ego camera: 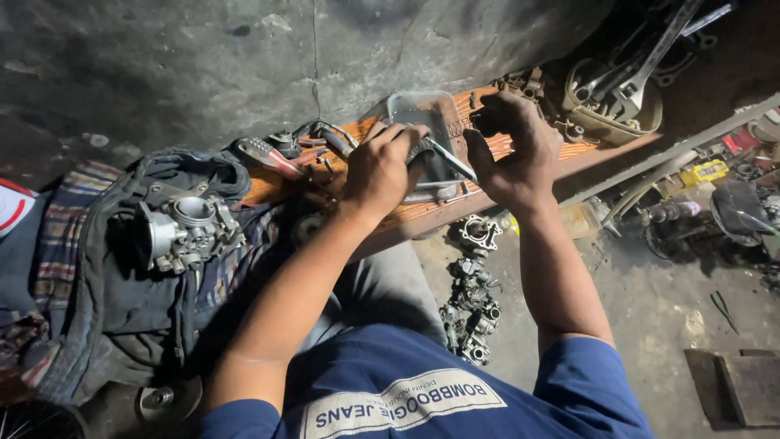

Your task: The person uses a screwdriver to remove screws from a carburetor held in their left hand. They then remove the top cover and a spring, placing them on the workbench. Finally, they wipe the carburetor body with a cloth.

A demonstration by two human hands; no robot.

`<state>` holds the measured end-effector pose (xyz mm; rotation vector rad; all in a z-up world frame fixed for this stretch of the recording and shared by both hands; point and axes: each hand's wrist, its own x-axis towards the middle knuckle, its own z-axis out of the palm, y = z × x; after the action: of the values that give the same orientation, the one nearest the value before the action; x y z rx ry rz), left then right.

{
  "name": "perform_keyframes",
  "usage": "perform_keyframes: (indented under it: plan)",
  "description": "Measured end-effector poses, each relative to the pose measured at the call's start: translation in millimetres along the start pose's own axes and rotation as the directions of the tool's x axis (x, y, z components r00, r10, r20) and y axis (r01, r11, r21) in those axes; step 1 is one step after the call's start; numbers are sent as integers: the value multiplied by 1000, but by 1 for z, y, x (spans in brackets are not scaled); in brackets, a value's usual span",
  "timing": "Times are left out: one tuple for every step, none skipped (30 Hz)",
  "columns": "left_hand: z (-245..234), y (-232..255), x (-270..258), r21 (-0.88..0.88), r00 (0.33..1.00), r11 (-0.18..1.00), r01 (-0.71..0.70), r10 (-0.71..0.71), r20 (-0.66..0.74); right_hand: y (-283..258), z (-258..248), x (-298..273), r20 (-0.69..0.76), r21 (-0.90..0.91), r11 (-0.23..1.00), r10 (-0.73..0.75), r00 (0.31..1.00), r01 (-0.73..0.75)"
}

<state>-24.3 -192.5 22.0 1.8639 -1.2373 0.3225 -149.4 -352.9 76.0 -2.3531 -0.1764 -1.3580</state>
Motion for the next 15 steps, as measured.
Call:
perform_keyframes:
  plan:
    - [0,-3,0,2,1000,1000,3,-3,-1,1,2,0,1,3,1000,0,1000,0]
    - [0,-5,-1,4,1000,1000,3,-3,-2,1,4,1,-2,17,1000,-9,1000,9]
    - [0,-8,-1,9,1000,1000,6,-6,-5,3,7,2,-5,34,999,-21,1000,21]
    - [-3,-8,-3,14,1000,1000,10,-10,-8,5,9,2,-3,40,999,-23,1000,23]
    - [-7,-8,-7,12,999,1000,18,-18,-35,6,13,1,-10,75,997,-32,999,33]
    - [-11,-9,-11,10,998,1000,26,-25,-61,8,17,0,-18,110,993,-40,999,42]
    - [-15,-12,-17,18,997,999,40,-38,-70,3,22,2,-10,126,991,-46,999,47]
    - [-19,-16,-23,46,995,997,56,-51,-90,-1,27,4,0,140,989,-39,999,38]
    - [-24,-21,-30,74,992,994,77,-68,-110,-6,33,5,13,159,987,-30,999,28]
    - [-29,-28,-37,85,989,992,96,-86,-119,-11,41,7,24,178,983,-36,999,31]
    - [-34,-34,-46,115,985,990,84,-65,-157,-17,49,9,45,208,977,-44,998,34]
    - [-38,-40,-56,147,980,987,73,-43,-194,-23,57,10,66,238,971,-54,996,37]
    - [-50,-37,-62,157,978,983,92,-60,-200,-31,63,14,75,258,965,-58,995,37]
    - [-61,-33,-68,75,966,987,141,-120,-228,-38,70,17,93,288,955,-95,991,65]
    - [-71,-28,-75,-11,950,982,187,-184,-253,-46,75,20,111,320,943,-132,985,91]
